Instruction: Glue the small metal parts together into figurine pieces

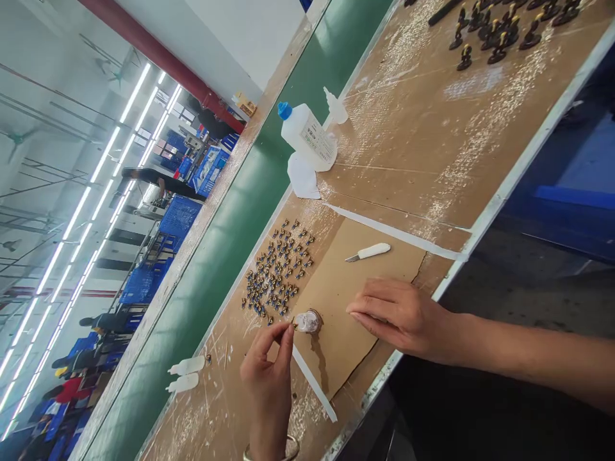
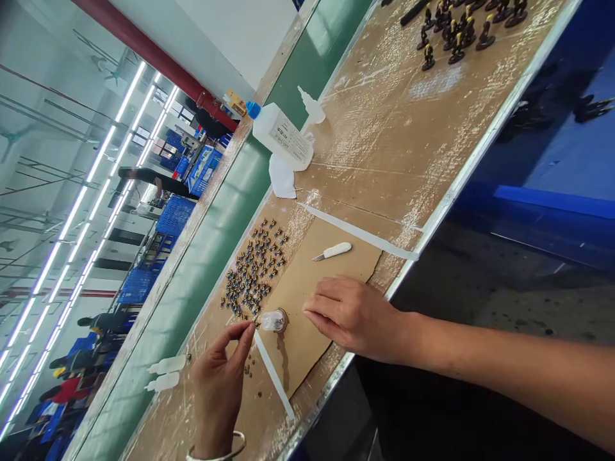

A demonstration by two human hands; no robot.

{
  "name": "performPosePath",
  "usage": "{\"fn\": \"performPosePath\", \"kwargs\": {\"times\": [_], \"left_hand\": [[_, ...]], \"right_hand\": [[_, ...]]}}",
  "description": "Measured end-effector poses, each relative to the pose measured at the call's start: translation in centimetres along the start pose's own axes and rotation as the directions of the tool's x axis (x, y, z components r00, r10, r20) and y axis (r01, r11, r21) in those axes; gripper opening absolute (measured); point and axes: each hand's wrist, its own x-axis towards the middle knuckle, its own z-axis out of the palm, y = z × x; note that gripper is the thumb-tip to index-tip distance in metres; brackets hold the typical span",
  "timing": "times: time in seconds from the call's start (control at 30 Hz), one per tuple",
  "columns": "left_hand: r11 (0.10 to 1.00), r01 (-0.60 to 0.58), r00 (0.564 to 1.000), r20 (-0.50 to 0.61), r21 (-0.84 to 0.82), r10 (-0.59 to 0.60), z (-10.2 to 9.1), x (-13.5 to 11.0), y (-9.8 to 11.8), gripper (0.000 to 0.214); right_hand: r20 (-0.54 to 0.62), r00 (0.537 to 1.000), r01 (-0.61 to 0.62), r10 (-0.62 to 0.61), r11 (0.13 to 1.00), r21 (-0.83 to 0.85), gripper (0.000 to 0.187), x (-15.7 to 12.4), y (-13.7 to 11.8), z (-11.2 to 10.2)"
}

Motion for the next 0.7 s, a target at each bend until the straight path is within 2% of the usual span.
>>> {"fn": "performPosePath", "kwargs": {"times": [0.37, 0.7], "left_hand": [[0.978, -0.084, 0.994, 0.079, 0.191, 0.070, 0.3, 1.2, 0.5, 0.022], [0.970, -0.105, 0.991, 0.105, 0.218, 0.083, 0.6, 1.5, 0.7, 0.022]], "right_hand": [[0.000, 1.000, -0.015, 0.015, 0.999, 0.031, 0.014, 0.1, -0.1, -0.3], [0.018, 0.999, -0.032, 0.031, 0.999, 0.031, 0.015, -0.2, 0.1, -0.1]]}}
